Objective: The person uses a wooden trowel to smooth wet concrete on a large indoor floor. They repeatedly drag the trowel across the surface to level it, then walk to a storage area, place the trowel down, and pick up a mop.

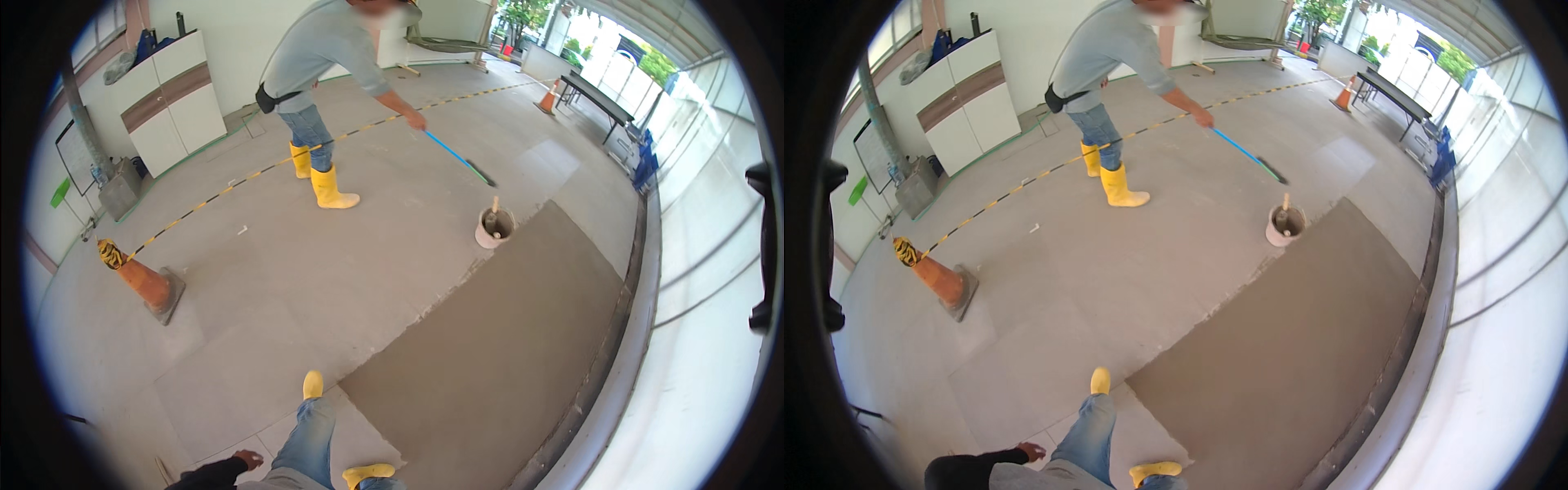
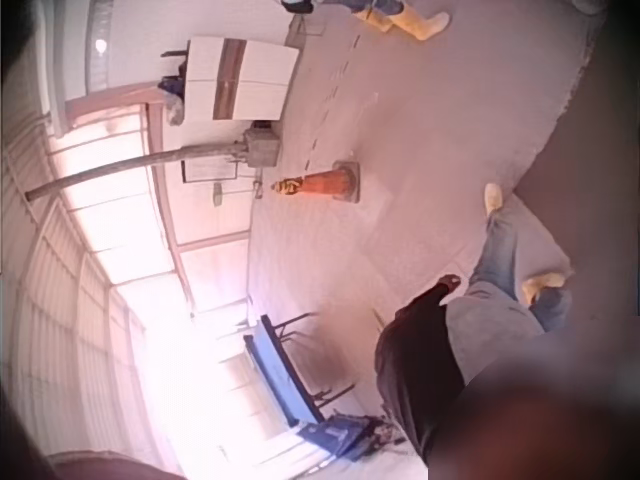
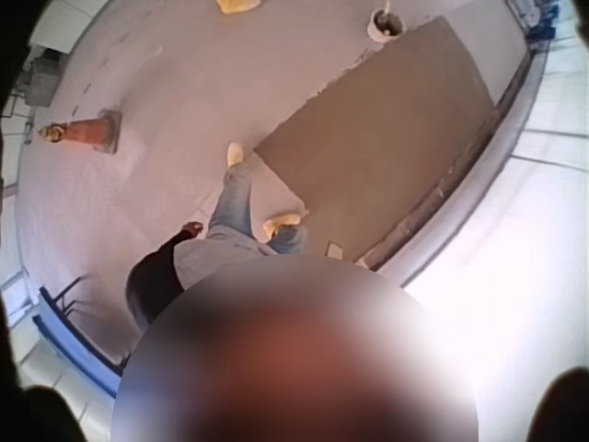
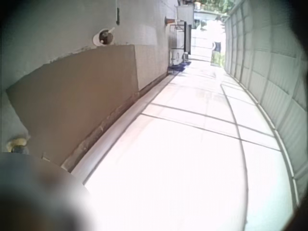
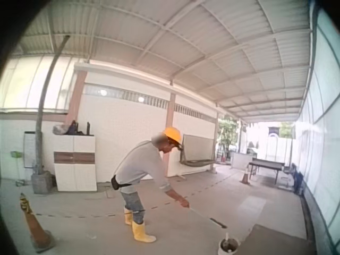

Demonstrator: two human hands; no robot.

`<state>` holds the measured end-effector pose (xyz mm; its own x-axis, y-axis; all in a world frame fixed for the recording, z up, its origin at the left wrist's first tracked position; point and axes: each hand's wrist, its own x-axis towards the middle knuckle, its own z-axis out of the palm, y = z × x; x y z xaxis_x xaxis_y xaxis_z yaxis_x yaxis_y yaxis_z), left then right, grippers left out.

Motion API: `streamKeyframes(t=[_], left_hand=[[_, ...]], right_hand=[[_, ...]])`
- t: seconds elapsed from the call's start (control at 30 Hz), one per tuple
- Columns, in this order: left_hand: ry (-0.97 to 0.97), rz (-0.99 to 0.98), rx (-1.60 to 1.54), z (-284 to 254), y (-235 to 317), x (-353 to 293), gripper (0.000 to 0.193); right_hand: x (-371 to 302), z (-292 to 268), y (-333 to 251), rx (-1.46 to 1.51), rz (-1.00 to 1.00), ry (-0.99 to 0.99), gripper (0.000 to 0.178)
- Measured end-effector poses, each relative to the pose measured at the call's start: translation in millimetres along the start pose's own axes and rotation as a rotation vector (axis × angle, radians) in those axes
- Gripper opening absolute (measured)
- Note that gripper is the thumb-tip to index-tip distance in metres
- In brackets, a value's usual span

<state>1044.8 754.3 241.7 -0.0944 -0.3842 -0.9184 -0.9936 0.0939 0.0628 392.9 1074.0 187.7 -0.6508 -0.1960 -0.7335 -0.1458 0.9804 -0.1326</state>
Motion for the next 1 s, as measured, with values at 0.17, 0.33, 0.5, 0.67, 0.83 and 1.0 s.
streamKeyframes(t=[0.17,0.33,0.5,0.67,0.83,1.0], left_hand=[[0.004,-0.206,-0.412,-9.4,-9.1,-9.1,0.052],[0.053,-0.049,-0.285,-192.9,18.5,104.2,0.052],[0.442,0.197,-0.127,-491.2,51.6,209.7,0.046],[0.612,0.512,-0.321,-744.5,142.0,256.8,0.034],[0.627,0.521,-0.187,-858.7,271.7,313.0,0.04],[0.387,0.398,0.121,-865.6,406.0,384.6,0.047]], right_hand=[[-15.1,-58.8,-168.2,0.09,-0.057,0.07,0.091],[-73.3,-68.3,-295.3,0.214,0.031,0.142,0.089],[-129.7,-50.3,-375.0,0.28,0.164,0.149,0.088],[-145.9,-42.4,-429.9,0.355,0.293,0.14,0.086],[-83.2,-64.3,-499.2,0.421,0.363,0.116,0.085],[39.7,-139.7,-580.7,0.507,0.383,0.118,0.084]])
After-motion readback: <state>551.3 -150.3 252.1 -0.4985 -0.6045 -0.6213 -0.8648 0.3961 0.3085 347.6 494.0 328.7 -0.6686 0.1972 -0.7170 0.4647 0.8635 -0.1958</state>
